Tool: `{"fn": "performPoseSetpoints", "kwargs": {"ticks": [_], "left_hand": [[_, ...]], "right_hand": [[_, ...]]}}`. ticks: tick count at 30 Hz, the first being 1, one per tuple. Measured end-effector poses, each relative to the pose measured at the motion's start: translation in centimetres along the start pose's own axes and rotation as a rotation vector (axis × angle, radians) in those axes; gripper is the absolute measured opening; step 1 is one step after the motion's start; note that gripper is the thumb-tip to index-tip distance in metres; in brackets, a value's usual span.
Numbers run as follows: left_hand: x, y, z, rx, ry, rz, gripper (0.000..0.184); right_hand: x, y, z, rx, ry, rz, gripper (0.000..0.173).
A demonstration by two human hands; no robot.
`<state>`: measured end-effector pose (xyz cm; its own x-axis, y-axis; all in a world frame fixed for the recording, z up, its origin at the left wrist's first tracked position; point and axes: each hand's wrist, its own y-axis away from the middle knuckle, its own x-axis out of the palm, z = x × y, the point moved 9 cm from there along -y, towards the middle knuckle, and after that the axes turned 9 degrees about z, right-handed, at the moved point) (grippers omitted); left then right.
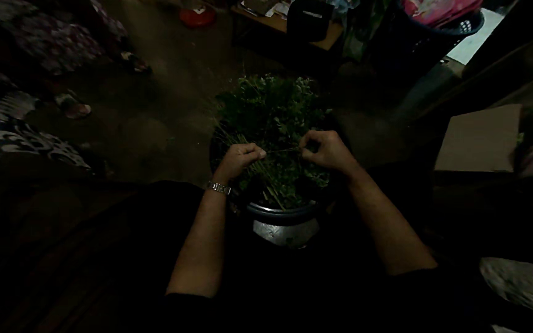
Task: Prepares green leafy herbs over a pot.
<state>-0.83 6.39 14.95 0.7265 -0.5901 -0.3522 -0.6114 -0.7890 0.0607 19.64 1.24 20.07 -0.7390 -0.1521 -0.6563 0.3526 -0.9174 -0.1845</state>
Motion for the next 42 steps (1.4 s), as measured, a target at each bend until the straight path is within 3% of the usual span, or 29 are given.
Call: {"fn": "performPoseSetpoints", "kwargs": {"ticks": [13,21,24,26,28,31,35,38,40,42], "left_hand": [[-0.6,0.4,-1.3,0.014,-0.035,0.025,0.019],[-1.0,1.0,-2.4,0.106,0.013,0.062,0.020],[-4.5,2.4,-1.3,0.071,0.071,-0.113,0.015],[-7.4,3.4,-0.8,0.041,0.217,-0.308,0.015],[-8.5,3.2,-0.6,0.036,0.421,-0.474,0.017],[-6.6,0.7,0.8,-0.055,0.648,-0.601,0.015],[-3.7,-2.4,4.8,-0.176,0.757,-0.649,0.018],[-1.9,-2.5,8.5,-0.482,0.542,-0.543,0.049],[-0.8,-1.7,10.1,-0.648,0.442,-0.520,0.066],[-0.6,-1.4,10.4,-0.670,0.332,-0.498,0.079]], "right_hand": [[-1.1,0.2,0.8,0.027,-0.009,0.042,0.012],[-2.4,0.5,3.3,-0.071,0.062,0.083,0.011],[-6.5,2.0,2.6,0.001,0.134,0.031,0.013],[-11.0,3.1,1.2,0.070,0.120,-0.097,0.018],[-12.8,2.7,0.0,0.160,0.038,-0.219,0.018],[-9.2,-1.0,-1.9,0.270,-0.014,-0.139,0.019],[2.4,-4.0,-9.8,0.546,0.005,0.286,0.042],[8.4,-1.7,-16.5,0.873,0.128,0.333,0.047],[11.0,0.2,-17.8,1.006,0.167,0.354,0.044],[12.4,1.3,-17.9,1.044,0.194,0.350,0.042]]}}
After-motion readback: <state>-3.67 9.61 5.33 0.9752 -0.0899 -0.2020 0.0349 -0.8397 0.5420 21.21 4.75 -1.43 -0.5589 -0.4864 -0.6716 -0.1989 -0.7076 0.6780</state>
